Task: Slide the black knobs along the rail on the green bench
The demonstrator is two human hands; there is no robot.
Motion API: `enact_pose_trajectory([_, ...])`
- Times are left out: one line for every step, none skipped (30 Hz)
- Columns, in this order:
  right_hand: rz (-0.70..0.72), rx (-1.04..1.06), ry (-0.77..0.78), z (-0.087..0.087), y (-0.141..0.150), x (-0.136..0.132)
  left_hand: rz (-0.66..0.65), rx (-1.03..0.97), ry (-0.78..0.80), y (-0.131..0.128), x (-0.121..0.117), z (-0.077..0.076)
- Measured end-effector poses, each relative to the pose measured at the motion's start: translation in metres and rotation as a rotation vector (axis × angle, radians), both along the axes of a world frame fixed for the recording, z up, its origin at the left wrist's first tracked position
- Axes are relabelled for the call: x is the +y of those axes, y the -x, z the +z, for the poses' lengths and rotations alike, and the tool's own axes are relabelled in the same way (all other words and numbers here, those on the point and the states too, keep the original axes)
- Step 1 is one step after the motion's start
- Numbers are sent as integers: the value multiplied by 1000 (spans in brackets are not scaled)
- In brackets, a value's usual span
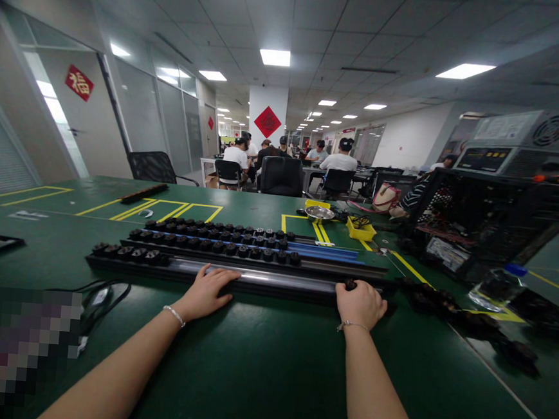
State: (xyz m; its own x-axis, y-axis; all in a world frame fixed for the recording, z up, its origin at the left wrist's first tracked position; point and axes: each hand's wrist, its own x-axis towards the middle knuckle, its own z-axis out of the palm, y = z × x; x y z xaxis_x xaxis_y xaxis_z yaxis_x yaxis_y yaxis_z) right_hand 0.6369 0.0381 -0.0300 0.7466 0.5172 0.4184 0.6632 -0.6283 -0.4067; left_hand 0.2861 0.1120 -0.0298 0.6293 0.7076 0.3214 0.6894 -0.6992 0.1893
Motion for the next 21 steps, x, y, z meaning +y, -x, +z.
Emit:
enact_pose_trajectory([-5, -1, -6, 0, 0, 0, 0, 1, 1, 0, 0, 0])
enact_pose_trajectory([-8, -3, -10, 0, -1, 0, 0, 1, 3, 0, 0, -1])
enact_pose_trajectory([-10, -5, -13, -1, -1, -1, 0, 1, 5, 0, 1, -1])
enact_pose_trajectory([-10, -6, -13, -1, -1, -1, 0, 0, 7, 0, 1, -1])
enact_pose_trajectory([-9, -8, -14, 0, -1, -1, -1, 0, 8, 0, 1, -1])
enact_pose_trajectory([-7, -9, -14, 0, -1, -1, -1, -2, 8, 0, 1, -2])
enact_pose_trajectory([-7, -10, -14, 0, -1, -1, -3, -4, 8, 0, 1, -2])
enact_pose_trajectory([-8, -9, -14, 0, -1, -1, -5, -6, 6, 0, 2, -2])
enact_pose_trajectory([-9, -7, -12, 0, -2, -1, -5, -8, 4, 0, 2, -2])
enact_pose_trajectory([-12, -5, -10, 0, -2, -1, -5, -8, 2, 0, 2, -2])
enact_pose_trajectory([-14, -2, -7, 0, -2, -1, -5, -7, 1, 0, 1, -1])
enact_pose_trajectory([-16, -1, -4, 0, -2, -1, -3, -6, -1, 0, 1, -1])
enact_pose_trajectory([-17, -2, -2, 0, -3, -1, -2, -4, -2, 0, 1, -1])
enact_pose_trajectory([-17, -3, -1, 0, -3, -1, 0, -4, -2, 0, 1, -1])
enact_pose_trajectory([-17, -6, 1, 0, -3, -1, 0, -4, -1, 0, 1, -1])
enact_pose_trajectory([-17, -7, 2, 0, -4, -1, -1, -5, 1, 0, 1, -1])
enact_pose_trajectory([-16, -8, 3, 0, -4, -1, -2, -6, 3, 0, 1, -1])
enact_pose_trajectory([-15, -7, 4, 0, -5, -1, -4, -9, 5, 0, 1, -1])
enact_pose_trajectory([-14, -6, 5, -1, -5, -1, -5, -11, 6, 0, 1, -1])
enact_pose_trajectory([-13, -5, 6, -1, -6, -1, -6, -14, 7, 0, 1, -1])
enact_pose_trajectory([-13, -4, 6, -1, -6, -1, -7, -16, 6, 0, 1, -1])
